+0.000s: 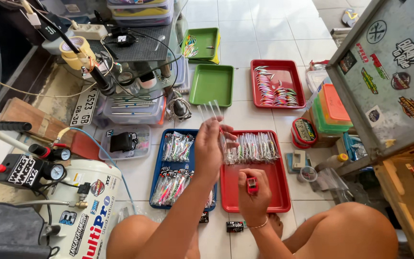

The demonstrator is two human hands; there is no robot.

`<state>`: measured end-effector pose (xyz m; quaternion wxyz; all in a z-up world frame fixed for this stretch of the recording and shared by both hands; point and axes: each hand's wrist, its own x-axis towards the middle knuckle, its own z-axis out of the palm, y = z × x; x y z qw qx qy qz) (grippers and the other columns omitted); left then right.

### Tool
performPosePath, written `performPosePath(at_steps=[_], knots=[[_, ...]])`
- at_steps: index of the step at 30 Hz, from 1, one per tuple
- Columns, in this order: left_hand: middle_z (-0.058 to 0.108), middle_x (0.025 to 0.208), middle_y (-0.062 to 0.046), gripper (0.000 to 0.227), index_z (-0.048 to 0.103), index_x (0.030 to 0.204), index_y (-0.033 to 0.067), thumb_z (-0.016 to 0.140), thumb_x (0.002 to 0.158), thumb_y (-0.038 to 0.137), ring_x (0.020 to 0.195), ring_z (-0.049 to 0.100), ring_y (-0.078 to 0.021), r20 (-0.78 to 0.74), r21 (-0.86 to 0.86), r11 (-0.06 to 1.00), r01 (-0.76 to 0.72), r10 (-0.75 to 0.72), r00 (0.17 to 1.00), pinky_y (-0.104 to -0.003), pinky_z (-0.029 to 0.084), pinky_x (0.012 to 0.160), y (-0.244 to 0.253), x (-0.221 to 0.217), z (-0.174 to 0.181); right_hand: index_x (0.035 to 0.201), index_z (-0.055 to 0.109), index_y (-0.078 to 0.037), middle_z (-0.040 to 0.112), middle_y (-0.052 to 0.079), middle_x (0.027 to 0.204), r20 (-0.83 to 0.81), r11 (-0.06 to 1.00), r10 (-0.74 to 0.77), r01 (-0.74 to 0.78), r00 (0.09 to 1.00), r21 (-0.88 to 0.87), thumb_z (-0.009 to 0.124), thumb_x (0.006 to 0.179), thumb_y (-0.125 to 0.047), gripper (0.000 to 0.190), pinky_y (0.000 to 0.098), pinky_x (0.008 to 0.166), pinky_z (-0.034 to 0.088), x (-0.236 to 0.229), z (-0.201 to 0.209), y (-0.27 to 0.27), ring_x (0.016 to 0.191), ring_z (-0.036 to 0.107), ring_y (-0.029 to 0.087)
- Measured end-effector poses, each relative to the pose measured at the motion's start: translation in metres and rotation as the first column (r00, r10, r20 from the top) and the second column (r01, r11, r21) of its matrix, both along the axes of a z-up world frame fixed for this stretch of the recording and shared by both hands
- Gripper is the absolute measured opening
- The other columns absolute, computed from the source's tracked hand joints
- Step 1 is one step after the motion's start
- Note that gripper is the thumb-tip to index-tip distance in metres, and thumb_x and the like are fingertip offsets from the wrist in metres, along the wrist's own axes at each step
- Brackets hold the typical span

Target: The person packages small fishing lures into plastic sleeves and seals them using a stapler.

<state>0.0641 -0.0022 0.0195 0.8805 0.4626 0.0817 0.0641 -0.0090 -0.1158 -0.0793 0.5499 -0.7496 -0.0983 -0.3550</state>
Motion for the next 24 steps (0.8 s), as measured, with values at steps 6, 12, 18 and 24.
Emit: performPosePath(at_steps=[6,12,18,24], knots=[[0.07,0.093,-0.017,0.026,0.058,0.097,0.0036,0.054,0.105,0.028,0.067,0.071,-0.023,0.202,0.045,0.987,0.152,-0.157,0.967,-0.038,0.065,0.06,0.014,-0.066,0.029,0.085,0.062,-0.015,0.062,0.007,0.098,-0.891,0.763,-0.189,-0.511,0.412,-0.397,0.062,0.087,-0.019,0.005,0.0499,0.08,0.052,-0.018,-0.222,-0.02,0.09,0.067,0.035],[0.078,0.102,-0.023,0.027,0.075,0.114,-0.0059,0.068,0.095,0.012,0.079,0.078,-0.0329,-0.034,-0.108,0.976,0.19,-0.195,0.98,-0.043,0.068,0.078,0.002,-0.089,0.022,0.091,0.062,-0.019,0.057,0.008,0.1,-0.69,0.233,-0.256,-0.65,0.677,-0.724,0.051,0.091,-0.003,0.019,0.0518,0.073,0.05,-0.061,-0.373,-0.051,0.074,0.067,0.036],[0.078,0.106,-0.025,0.03,0.066,0.118,-0.0032,0.064,0.097,0.018,0.081,0.078,-0.035,-0.13,-0.068,0.98,0.189,-0.196,0.972,-0.041,0.067,0.067,0.003,-0.091,0.032,0.093,0.062,-0.02,0.06,0.004,0.095,-0.65,0.092,-0.218,-0.648,0.728,-0.756,0.068,0.074,0.006,0.033,0.0441,0.072,0.048,-0.048,-0.367,-0.05,0.08,0.068,0.031],[0.078,0.112,-0.02,0.021,0.072,0.108,-0.0021,0.066,0.098,0.015,0.081,0.078,-0.0282,-0.027,0.001,0.996,0.09,-0.09,0.996,-0.037,0.068,0.065,-0.001,-0.086,0.019,0.103,0.06,-0.02,0.064,0.002,0.099,-0.697,0.065,-0.23,-0.704,0.679,-0.707,0.061,0.085,0.004,0.03,0.0419,0.077,0.048,-0.049,-0.357,-0.043,0.085,0.069,0.029]])
